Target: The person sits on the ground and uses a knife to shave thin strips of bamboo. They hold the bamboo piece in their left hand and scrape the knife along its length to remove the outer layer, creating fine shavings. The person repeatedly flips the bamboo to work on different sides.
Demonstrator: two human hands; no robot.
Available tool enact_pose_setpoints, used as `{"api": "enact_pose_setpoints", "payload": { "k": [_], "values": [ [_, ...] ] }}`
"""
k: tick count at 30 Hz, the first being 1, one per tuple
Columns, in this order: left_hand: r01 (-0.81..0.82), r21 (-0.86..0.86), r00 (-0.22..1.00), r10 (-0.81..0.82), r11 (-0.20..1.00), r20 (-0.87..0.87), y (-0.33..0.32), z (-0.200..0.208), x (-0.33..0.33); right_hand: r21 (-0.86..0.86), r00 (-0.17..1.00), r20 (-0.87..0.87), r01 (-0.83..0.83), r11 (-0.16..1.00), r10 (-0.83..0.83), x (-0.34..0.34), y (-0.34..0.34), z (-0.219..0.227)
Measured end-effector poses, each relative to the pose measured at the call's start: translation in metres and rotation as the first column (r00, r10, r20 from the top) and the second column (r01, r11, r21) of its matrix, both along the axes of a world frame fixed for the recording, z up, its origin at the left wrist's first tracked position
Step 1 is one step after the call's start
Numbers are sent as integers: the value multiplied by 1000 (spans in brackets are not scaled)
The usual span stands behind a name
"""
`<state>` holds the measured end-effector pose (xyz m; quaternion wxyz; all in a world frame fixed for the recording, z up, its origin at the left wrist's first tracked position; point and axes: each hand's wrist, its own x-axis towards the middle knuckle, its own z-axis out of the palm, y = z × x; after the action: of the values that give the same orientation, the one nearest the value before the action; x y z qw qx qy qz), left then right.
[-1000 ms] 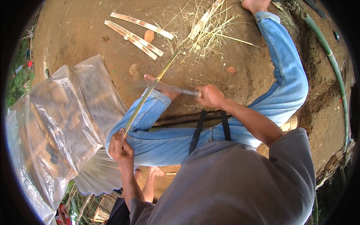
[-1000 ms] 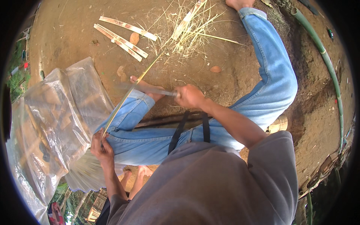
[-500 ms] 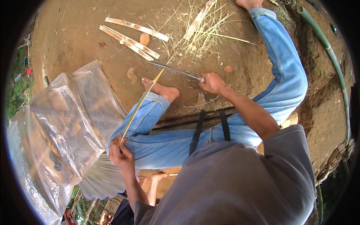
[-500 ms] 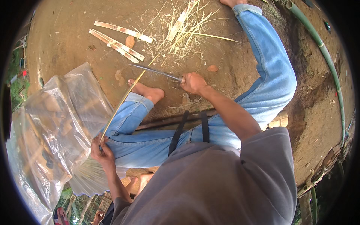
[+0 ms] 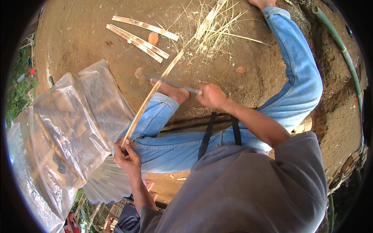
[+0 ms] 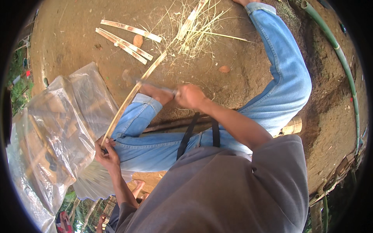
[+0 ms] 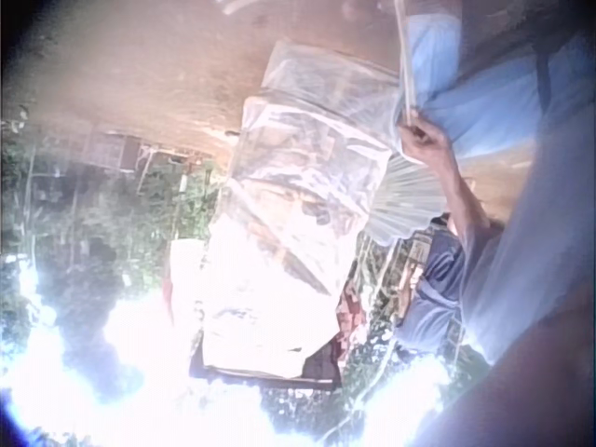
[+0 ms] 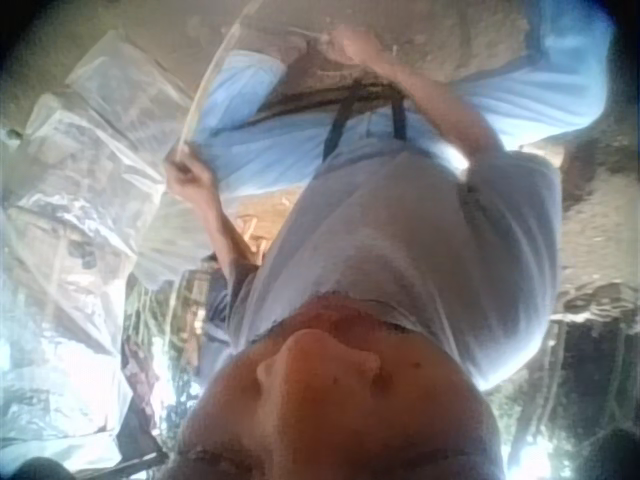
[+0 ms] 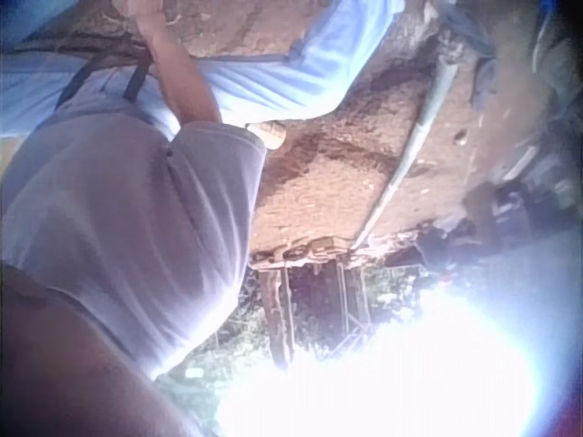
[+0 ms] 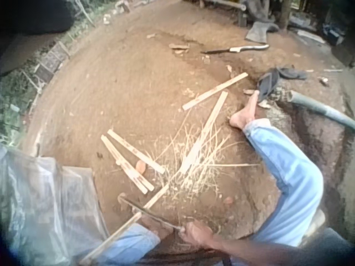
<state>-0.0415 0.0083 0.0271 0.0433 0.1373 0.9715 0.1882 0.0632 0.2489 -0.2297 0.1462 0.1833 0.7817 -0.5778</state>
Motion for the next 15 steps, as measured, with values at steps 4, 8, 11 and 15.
{"api": "enact_pose_setpoints", "payload": {
  "k": [4, 8, 11, 15],
  "values": [
    [-18, 12, 1000, 18, 1000, -10, -1, -2, -1, 4, 978, 163, -129, 992, 126, -10, 31, 20],
    [-58, -18, 998, 58, 998, 10, 7, 5, 3, 52, 989, 139, -59, 997, 51, -3, 22, -12],
    [-7, -22, 1000, 7, 1000, -11, 1, 1, 2, 42, 957, 282, 52, 998, -62, -10, 38, -38],
    [-57, -9, 998, 57, 998, -15, 3, 0, 1, 105, 986, 164, -37, 994, 20, -2, 34, -55]
  ]
}}
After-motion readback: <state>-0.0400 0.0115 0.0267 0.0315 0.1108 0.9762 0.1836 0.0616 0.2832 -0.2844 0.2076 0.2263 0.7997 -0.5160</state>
